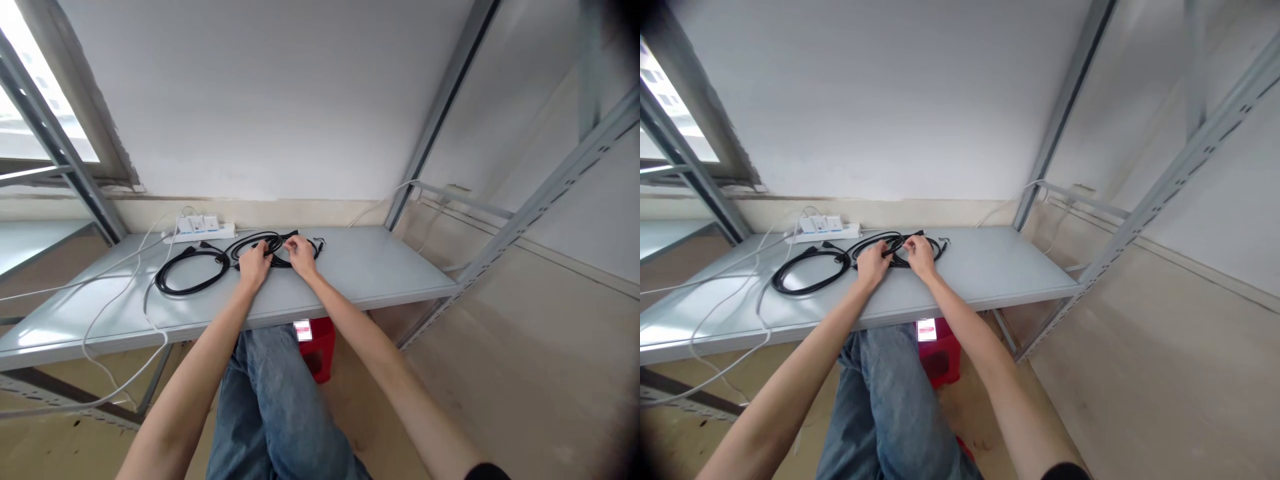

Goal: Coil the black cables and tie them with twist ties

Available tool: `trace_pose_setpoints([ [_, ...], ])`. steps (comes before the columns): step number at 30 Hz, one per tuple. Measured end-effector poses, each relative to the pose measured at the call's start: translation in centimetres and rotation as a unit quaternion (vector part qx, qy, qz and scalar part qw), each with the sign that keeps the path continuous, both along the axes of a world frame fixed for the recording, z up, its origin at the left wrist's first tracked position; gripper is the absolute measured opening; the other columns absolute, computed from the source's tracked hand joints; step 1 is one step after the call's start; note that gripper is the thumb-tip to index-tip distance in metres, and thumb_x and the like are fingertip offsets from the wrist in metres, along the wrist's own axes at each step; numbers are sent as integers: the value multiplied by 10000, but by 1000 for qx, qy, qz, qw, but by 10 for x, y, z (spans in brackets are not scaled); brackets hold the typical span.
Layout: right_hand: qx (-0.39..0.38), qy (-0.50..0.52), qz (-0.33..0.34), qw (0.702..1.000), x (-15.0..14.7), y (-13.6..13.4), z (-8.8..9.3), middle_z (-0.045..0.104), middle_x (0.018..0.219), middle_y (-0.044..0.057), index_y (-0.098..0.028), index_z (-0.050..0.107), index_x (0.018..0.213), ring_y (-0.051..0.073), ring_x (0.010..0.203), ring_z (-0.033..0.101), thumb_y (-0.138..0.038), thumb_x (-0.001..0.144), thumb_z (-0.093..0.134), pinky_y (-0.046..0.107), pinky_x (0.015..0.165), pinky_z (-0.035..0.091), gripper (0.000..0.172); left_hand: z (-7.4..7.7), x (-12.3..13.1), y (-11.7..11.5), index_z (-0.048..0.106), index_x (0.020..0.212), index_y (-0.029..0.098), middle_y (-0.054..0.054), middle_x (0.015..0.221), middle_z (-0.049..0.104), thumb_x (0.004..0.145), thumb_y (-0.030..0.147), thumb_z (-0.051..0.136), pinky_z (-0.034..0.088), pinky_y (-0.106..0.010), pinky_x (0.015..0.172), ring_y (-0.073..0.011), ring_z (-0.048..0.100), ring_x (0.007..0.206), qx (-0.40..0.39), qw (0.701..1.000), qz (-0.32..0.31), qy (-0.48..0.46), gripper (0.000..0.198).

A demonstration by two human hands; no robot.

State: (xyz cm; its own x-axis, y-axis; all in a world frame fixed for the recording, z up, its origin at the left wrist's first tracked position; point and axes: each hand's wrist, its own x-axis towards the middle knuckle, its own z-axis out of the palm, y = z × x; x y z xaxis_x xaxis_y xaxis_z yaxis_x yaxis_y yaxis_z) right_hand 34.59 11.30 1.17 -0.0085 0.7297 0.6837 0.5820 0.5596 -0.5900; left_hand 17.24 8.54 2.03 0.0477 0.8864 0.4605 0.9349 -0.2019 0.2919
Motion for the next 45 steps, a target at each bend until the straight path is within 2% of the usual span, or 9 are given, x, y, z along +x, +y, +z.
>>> trace_pose_setpoints([
  [5,-24,169,-163,972,59,33,7,752,883,99,-176,689,881,226,831,673,-370,938,577,357,857,529,231,-1,2,2,684,1021,223,-123,952,775,1005,540,509,475,-345,770,-311,723,965,3,1000,-17,3,362],
  [11,-106,102,-194,970,137,66,-10,793,833,148,-142,771,801,261,810,733,-321,830,680,362,844,547,203,-5,8,3,688,961,206,-154,903,729,1069,510,340,471,-379,788,-320,695,922,23,998,-29,52,474],
  [17,-89,-17,-177,980,135,68,-22,807,961,128,-171,827,931,278,942,722,-268,883,619,415,941,526,234,2,12,0,649,979,209,-141,906,743,1093,450,301,440,-354,755,-298,704,903,40,997,-44,54,438],
  [25,10,-74,-180,981,117,48,-2,667,1223,187,-153,702,1332,327,1192,554,-252,985,442,511,1086,429,445,7,16,-8,618,1060,183,-136,828,753,1100,481,267,404,-337,686,-296,730,792,1,997,-43,66,462],
  [30,14,5,-56,998,89,24,8,687,1130,128,-214,702,1277,279,1106,604,-440,1057,397,453,1069,457,439,9,12,-15,624,998,198,-127,837,747,1104,476,233,396,-331,659,-263,720,781,69,994,-42,72,491],
  [35,-59,123,131,982,57,6,13,744,1011,89,-216,751,1141,242,977,670,-717,1032,320,380,927,524,669,11,18,-21,639,886,215,-112,813,719,1098,443,298,431,-330,698,-222,698,780,125,973,-157,115,462],
  [38,-123,207,180,954,54,5,17,752,964,93,-206,762,1117,241,951,680,-807,967,369,366,857,535,734,11,24,-24,646,876,215,-100,780,703,1099,406,325,431,-328,681,-203,682,740,126,962,-199,138,435],
  [40,-187,252,222,923,58,7,19,748,931,85,-199,763,1096,223,896,678,-791,916,514,347,812,541,667,11,27,-25,651,882,217,-94,779,702,1099,389,345,431,-328,676,-201,682,738,121,954,-226,155,412],
  [45,-294,326,337,833,73,9,28,682,835,7,-207,730,1134,146,699,611,-437,765,848,294,693,551,451,8,34,-23,659,881,204,-91,772,698,1094,381,403,425,-335,667,-212,682,733,107,936,-278,187,377],
])
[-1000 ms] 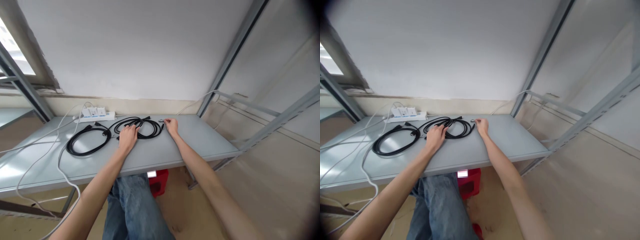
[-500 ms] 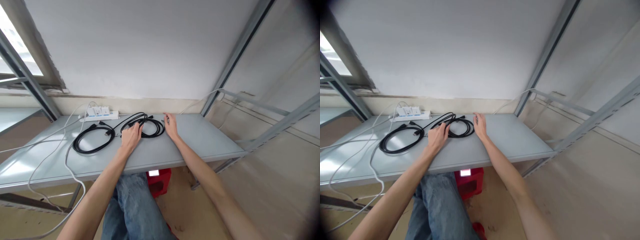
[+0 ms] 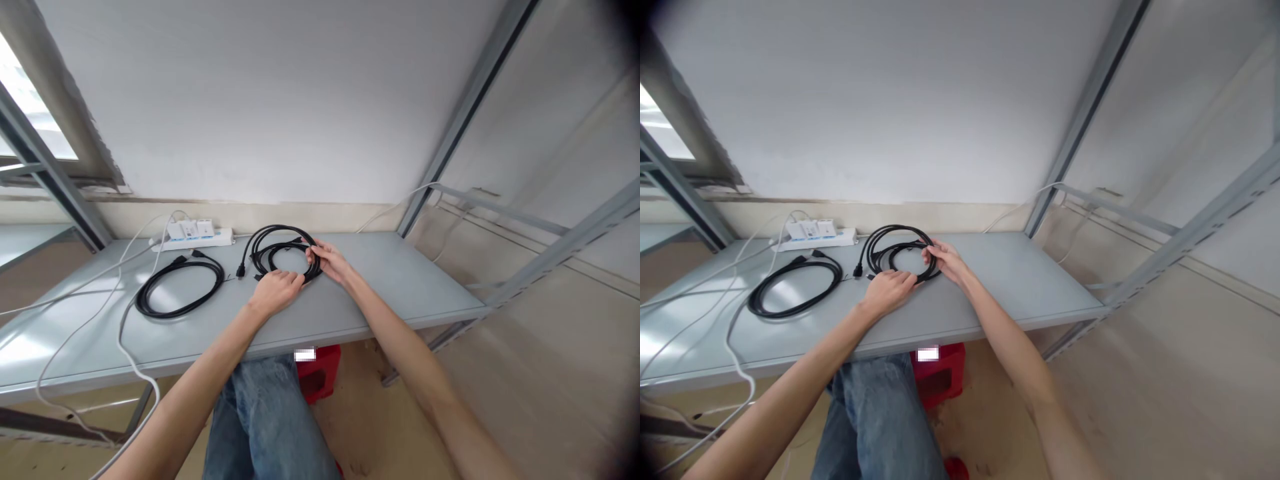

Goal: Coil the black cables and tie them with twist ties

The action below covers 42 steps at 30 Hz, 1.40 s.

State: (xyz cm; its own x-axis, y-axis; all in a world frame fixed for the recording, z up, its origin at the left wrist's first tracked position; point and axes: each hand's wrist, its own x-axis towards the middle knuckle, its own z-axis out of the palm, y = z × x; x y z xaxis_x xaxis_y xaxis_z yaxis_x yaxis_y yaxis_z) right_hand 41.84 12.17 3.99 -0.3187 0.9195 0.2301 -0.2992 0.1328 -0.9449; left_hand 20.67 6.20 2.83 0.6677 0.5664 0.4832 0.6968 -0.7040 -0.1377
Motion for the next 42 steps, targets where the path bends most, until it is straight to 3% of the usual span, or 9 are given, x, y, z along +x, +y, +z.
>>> trace_pose_setpoints([
  [4,-44,54,4,998,1,-1,4,523,698,-58,-231,697,1130,99,522,422,-251,822,754,266,570,509,314,-4,2,7,670,888,184,-92,788,706,1054,299,506,430,-352,690,-221,676,758,11,999,-16,27,260],
  [10,-85,157,-21,984,7,5,-1,239,554,-110,-201,647,981,83,426,128,-208,940,597,182,360,182,65,-2,3,12,688,895,179,-96,807,701,1033,372,564,466,-398,824,-268,657,930,81,993,-79,-15,268],
  [13,-89,208,-65,972,19,8,-1,202,545,-112,-215,595,940,77,413,123,-197,951,602,176,353,153,22,4,2,8,702,1133,171,-125,1041,729,1047,356,524,480,-421,950,-276,648,1075,112,987,-104,-57,271],
  [17,-95,259,-136,952,34,11,1,183,554,-108,-238,475,825,81,412,124,-176,952,612,181,347,156,196,9,-6,2,616,1375,203,-158,1320,663,1036,214,443,455,-472,1083,-284,604,1257,126,979,-102,-125,381],
  [24,-66,321,-228,917,72,17,0,191,574,-104,-231,556,913,95,418,142,-165,1017,487,183,356,206,140,4,-22,7,538,1426,197,-182,1412,585,1017,173,410,440,-489,1109,-294,550,1328,118,943,-5,-312,429],
  [29,-36,360,-238,902,107,13,-1,194,581,-99,-232,564,964,101,425,136,-129,1026,404,166,356,227,200,1,-17,15,496,1428,169,-190,1401,570,1032,182,368,466,-461,1075,-296,557,1303,43,958,9,-284,416],
  [33,-75,274,-261,923,147,-1,0,202,595,-99,-218,545,970,103,432,133,-125,1046,330,146,348,230,247,-5,-12,19,504,1389,161,-173,1362,590,1054,230,347,479,-449,1028,-302,583,1265,-19,981,-1,-193,376],
  [36,-108,67,-317,940,187,-15,4,185,610,-96,-220,493,905,101,445,131,-128,1040,350,145,357,225,218,-12,-9,22,514,1374,152,-164,1329,614,1078,309,351,476,-449,1008,-307,610,1218,-45,990,2,-133,373],
  [42,-142,-149,-358,911,237,-26,6,240,593,-101,-257,409,851,98,453,162,-144,1009,480,206,375,192,207,-21,-4,26,594,1323,163,-142,1190,669,1076,433,405,463,-459,977,-317,627,1139,-68,993,9,-101,412],
])
